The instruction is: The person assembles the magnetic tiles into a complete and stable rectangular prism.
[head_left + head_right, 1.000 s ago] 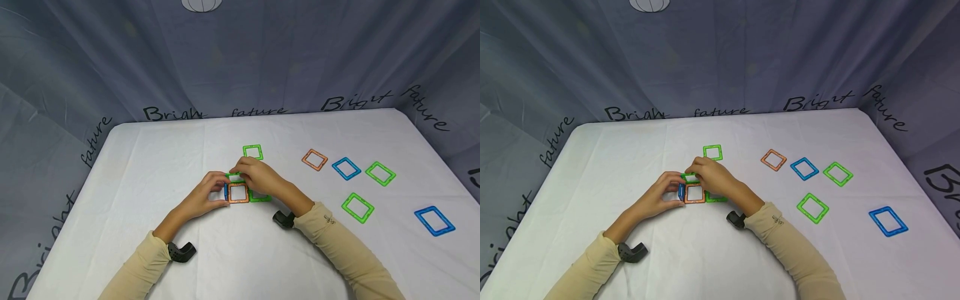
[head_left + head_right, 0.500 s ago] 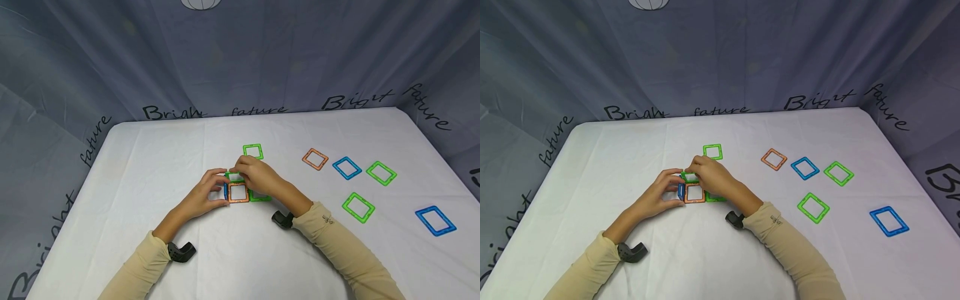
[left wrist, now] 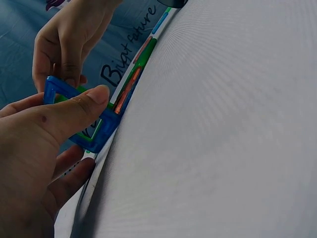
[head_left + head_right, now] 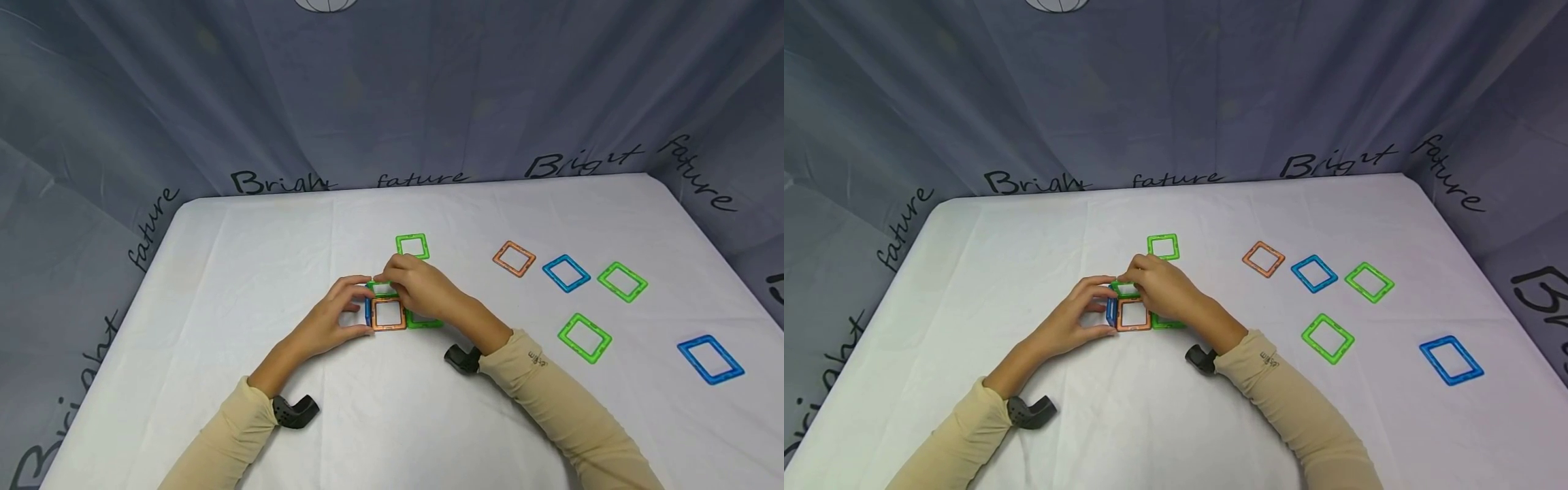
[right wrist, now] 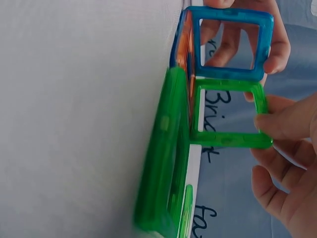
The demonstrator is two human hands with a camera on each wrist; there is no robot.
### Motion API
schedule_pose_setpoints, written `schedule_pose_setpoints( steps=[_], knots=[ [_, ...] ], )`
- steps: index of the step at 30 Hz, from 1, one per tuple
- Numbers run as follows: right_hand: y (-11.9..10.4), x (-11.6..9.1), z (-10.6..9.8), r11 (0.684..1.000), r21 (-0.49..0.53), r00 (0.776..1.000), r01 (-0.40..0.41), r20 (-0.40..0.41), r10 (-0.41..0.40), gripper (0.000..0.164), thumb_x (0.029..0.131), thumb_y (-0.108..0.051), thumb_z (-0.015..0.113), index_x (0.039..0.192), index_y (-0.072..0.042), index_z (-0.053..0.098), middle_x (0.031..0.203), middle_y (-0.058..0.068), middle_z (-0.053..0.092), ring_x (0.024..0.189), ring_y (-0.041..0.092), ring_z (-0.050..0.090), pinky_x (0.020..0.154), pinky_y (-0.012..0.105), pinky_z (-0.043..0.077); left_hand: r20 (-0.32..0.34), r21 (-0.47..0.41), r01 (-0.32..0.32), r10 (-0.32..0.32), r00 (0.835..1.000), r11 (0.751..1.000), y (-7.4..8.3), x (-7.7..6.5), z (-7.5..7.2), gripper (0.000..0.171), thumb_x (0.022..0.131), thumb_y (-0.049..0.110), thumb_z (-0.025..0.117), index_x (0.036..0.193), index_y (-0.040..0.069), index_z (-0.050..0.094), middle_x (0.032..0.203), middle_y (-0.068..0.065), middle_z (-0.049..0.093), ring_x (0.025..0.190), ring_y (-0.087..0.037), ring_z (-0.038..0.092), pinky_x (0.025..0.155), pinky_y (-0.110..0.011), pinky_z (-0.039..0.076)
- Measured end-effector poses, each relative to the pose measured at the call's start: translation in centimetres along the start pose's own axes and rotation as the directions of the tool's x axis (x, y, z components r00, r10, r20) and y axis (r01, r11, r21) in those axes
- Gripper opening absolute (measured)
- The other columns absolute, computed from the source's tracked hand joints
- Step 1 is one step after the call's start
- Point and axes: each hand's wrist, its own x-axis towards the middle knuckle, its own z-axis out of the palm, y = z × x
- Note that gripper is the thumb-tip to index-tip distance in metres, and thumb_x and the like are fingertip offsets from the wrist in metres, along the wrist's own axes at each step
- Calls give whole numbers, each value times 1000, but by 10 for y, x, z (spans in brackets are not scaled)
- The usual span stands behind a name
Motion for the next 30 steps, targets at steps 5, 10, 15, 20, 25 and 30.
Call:
schedule_pose_setpoints(
  steps=[5,10,15,20,25,30],
  knots=[
    [1,3,-4,999,36,998,-21,52,19,26,85,1,59,108,-8,68,96,2,59,91,16,56,78,26,50,7,7,33,-33,999,999,1,-1,-3,68,74,19,75,132,13,39,135,-5,35,113,-21,51,87,-27,51],
    [4,5,-6,997,68,997,-42,75,37,26,86,-3,60,110,-8,67,97,2,60,89,14,55,77,26,50,6,40,49,-49,999,998,1,1,-5,80,74,20,76,140,16,30,133,-4,37,110,-19,53,87,-25,51],
    [4,6,-8,994,85,994,-65,96,57,25,87,-8,60,111,-10,66,99,2,61,89,14,57,77,27,51,4,31,24,-24,1000,999,0,1,-6,78,74,18,76,139,14,33,134,-5,36,110,-18,50,87,-24,51],
    [7,7,-13,984,132,988,-116,113,101,24,89,-15,58,112,-9,65,103,4,62,92,16,58,79,30,51,2,15,29,-29,1000,999,-1,1,-5,77,73,18,76,138,13,34,134,-6,37,111,-19,50,87,-25,51],
    [18,8,-20,967,177,982,-181,84,168,27,91,-18,56,114,-8,64,109,7,61,98,19,56,85,36,49,-3,-15,41,-41,999,999,-2,0,-3,76,73,18,76,137,12,35,133,-6,38,110,-19,51,87,-28,51],
    [34,8,-27,955,182,972,-236,61,228,30,90,-16,58,118,-7,61,113,9,58,106,24,55,89,40,48,-3,-22,42,-42,999,999,-3,0,0,77,72,18,77,137,11,36,132,-6,39,109,-19,51,86,-30,52]
  ],
)
